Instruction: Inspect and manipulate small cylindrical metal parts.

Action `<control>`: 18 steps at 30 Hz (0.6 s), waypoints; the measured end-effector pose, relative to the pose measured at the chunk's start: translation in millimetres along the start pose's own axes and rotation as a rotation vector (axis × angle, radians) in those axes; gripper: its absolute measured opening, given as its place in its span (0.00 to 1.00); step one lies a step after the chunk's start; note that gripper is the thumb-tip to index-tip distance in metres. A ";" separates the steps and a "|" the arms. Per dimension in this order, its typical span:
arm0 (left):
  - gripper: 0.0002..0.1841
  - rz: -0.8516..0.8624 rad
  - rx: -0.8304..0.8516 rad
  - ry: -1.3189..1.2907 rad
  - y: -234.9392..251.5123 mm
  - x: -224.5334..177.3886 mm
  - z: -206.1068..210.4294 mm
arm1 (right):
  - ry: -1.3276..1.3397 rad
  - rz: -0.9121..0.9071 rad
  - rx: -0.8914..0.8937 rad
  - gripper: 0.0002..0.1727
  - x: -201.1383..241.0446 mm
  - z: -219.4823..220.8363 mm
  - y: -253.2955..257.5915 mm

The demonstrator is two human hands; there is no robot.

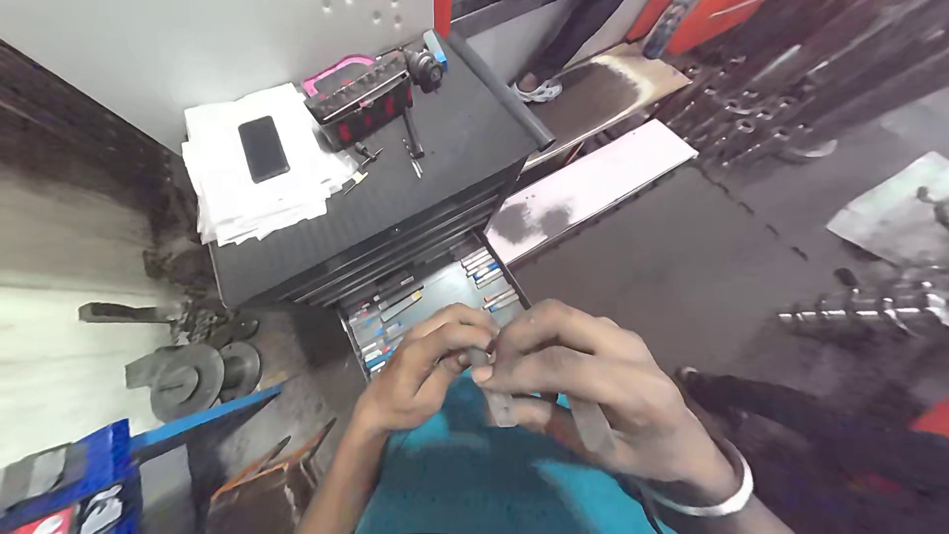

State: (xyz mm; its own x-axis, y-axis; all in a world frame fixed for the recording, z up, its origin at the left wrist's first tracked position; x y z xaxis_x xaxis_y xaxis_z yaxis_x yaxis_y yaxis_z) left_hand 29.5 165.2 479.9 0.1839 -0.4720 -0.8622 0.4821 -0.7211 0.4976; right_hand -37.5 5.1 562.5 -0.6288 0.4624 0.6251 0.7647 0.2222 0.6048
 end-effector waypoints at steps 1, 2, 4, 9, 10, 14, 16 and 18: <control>0.13 0.005 0.000 0.001 0.4 -0.7 0.1 | 0.004 -0.001 -0.001 0.10 0.3 -0.2 0.0; 0.13 0.006 0.001 0.003 0.4 -1.3 0.3 | 0.006 -0.001 -0.003 0.10 0.5 -0.2 -0.2; 0.13 0.005 0.002 0.004 0.3 -2.1 0.3 | 0.006 -0.005 -0.001 0.10 0.5 -0.3 -0.2; 0.12 0.004 -0.004 0.008 0.2 -3.8 0.5 | 0.010 0.004 0.000 0.10 1.9 -0.8 -0.9; 0.12 0.006 -0.002 0.011 0.2 -4.3 0.6 | 0.011 0.005 -0.002 0.10 2.4 -1.0 -1.1; 0.12 0.014 -0.002 0.026 -0.3 -5.8 -0.2 | 0.016 0.001 0.005 0.10 3.2 -0.6 -1.2; 0.12 0.012 -0.010 0.041 -0.4 -6.6 -0.9 | 0.010 -0.002 0.011 0.11 2.9 -0.3 -1.2; 0.13 0.009 -0.016 0.053 -0.6 -7.6 -1.9 | 0.000 0.005 0.009 0.12 2.2 -2.0 -0.9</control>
State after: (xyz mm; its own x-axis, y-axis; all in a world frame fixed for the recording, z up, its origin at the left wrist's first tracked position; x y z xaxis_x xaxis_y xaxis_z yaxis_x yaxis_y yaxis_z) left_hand 29.4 170.1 486.0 0.2336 -0.4505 -0.8616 0.4939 -0.7084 0.5043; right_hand -39.8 4.3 564.3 -0.6247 0.4639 0.6281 0.7692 0.2273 0.5972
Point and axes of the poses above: each hand's wrist, its own y-axis towards the middle knuckle, its own z-axis out of the palm, x = y × z, the point moved 4 cm from there along y, towards the middle knuckle, and after that the axes turned 12 degrees about -y, right-handed, at the moved point
